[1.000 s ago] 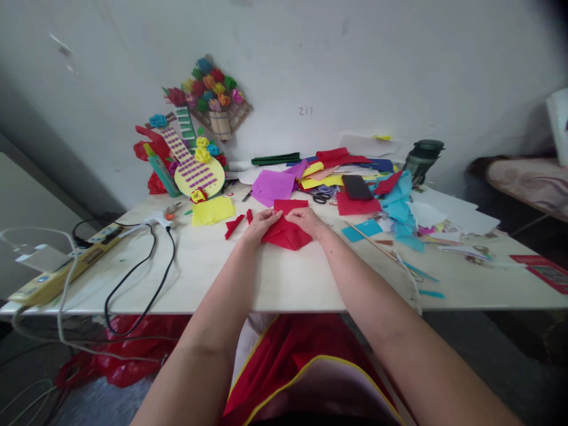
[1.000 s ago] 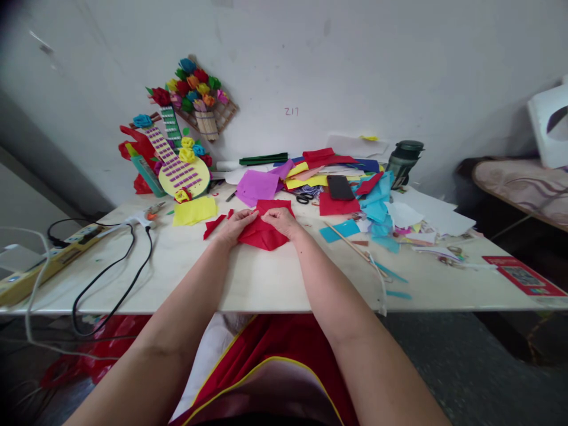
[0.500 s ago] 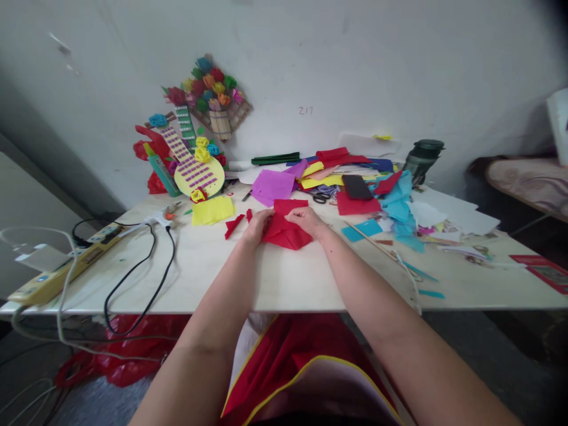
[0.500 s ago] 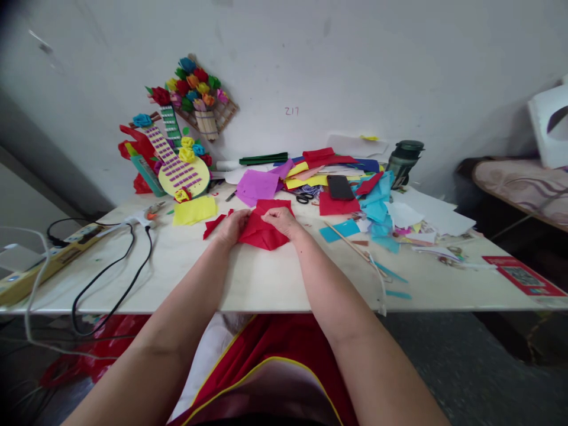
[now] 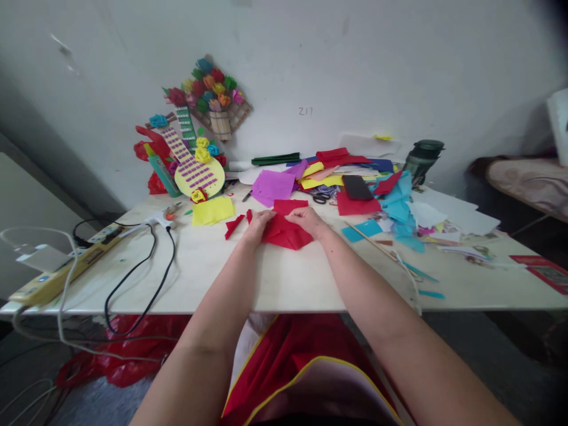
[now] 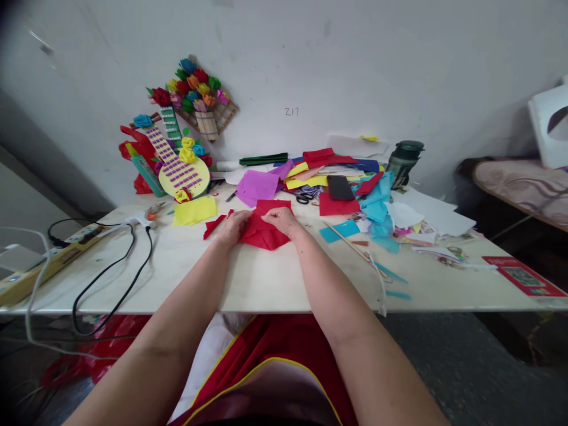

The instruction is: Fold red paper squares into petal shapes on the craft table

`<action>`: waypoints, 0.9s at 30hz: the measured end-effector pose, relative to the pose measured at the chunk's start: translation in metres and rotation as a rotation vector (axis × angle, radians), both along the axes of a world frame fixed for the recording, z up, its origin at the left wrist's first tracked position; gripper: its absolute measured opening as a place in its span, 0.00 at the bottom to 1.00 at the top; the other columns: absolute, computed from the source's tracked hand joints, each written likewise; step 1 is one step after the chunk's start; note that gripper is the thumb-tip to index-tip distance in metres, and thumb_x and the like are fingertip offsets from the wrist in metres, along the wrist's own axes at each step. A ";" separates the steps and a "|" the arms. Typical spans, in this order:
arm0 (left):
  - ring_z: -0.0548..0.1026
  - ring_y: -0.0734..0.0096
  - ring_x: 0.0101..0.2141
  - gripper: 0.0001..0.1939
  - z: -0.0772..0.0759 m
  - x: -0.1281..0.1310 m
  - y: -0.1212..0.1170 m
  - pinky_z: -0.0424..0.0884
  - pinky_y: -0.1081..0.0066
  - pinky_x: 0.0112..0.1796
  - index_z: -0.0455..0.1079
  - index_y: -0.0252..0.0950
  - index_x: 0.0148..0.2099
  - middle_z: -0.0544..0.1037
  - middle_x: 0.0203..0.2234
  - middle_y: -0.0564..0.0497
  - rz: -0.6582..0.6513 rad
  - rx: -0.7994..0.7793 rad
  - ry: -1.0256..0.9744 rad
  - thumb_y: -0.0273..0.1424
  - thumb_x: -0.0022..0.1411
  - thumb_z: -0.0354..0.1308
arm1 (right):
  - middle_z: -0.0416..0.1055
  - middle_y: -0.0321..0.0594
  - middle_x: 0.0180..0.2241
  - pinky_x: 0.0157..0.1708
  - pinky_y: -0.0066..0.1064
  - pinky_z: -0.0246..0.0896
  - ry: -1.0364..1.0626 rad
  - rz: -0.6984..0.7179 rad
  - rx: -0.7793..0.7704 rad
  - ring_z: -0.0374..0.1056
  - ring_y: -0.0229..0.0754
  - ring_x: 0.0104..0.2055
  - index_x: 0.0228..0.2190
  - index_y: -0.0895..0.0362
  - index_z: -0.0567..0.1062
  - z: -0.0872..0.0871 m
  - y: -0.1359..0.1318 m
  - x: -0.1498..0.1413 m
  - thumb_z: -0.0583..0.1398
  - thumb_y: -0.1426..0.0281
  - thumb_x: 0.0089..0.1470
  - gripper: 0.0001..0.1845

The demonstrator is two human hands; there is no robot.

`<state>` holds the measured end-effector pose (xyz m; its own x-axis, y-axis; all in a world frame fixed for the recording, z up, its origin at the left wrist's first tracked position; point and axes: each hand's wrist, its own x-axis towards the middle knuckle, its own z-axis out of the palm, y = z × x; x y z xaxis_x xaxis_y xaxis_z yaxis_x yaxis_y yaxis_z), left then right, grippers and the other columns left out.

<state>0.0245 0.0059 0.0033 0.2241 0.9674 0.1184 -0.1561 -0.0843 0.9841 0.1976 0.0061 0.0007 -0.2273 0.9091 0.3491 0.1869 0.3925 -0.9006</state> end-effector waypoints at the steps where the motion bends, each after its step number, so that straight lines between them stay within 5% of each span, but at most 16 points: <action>1: 0.68 0.73 0.21 0.11 0.000 0.000 -0.001 0.63 0.72 0.25 0.67 0.34 0.24 0.69 0.16 0.54 -0.010 -0.004 0.022 0.37 0.48 0.62 | 0.56 0.30 0.16 0.28 0.29 0.50 -0.006 -0.001 -0.003 0.52 0.33 0.23 0.15 0.58 0.67 -0.001 0.000 0.000 0.61 0.58 0.41 0.17; 9: 0.69 0.73 0.22 0.15 0.002 0.000 -0.005 0.63 0.73 0.25 0.68 0.34 0.29 0.72 0.19 0.53 -0.095 -0.013 0.113 0.40 0.44 0.66 | 0.61 0.32 0.19 0.29 0.29 0.51 -0.009 0.052 -0.029 0.55 0.34 0.25 0.18 0.59 0.70 -0.002 -0.001 -0.001 0.60 0.59 0.42 0.15; 15: 0.62 0.79 0.18 0.17 0.007 0.002 -0.007 0.57 0.76 0.21 0.62 0.36 0.24 0.66 0.16 0.58 0.072 0.057 0.119 0.41 0.45 0.65 | 0.62 0.32 0.18 0.29 0.30 0.50 0.011 -0.031 -0.083 0.55 0.34 0.24 0.17 0.59 0.69 0.005 -0.004 -0.001 0.62 0.59 0.39 0.15; 22: 0.63 0.77 0.21 0.17 0.009 0.004 -0.008 0.59 0.75 0.23 0.68 0.34 0.25 0.68 0.17 0.56 0.192 0.139 0.321 0.43 0.43 0.65 | 0.62 0.31 0.16 0.29 0.29 0.52 -0.004 -0.046 -0.044 0.56 0.34 0.23 0.17 0.59 0.71 -0.001 0.001 -0.001 0.62 0.59 0.39 0.15; 27: 0.65 0.76 0.22 0.20 0.005 0.003 -0.002 0.61 0.75 0.25 0.67 0.34 0.26 0.70 0.19 0.56 0.252 0.186 0.267 0.46 0.42 0.65 | 0.68 0.34 0.20 0.31 0.29 0.55 0.075 -0.070 -0.111 0.60 0.34 0.25 0.21 0.60 0.74 -0.003 0.005 0.001 0.64 0.59 0.38 0.15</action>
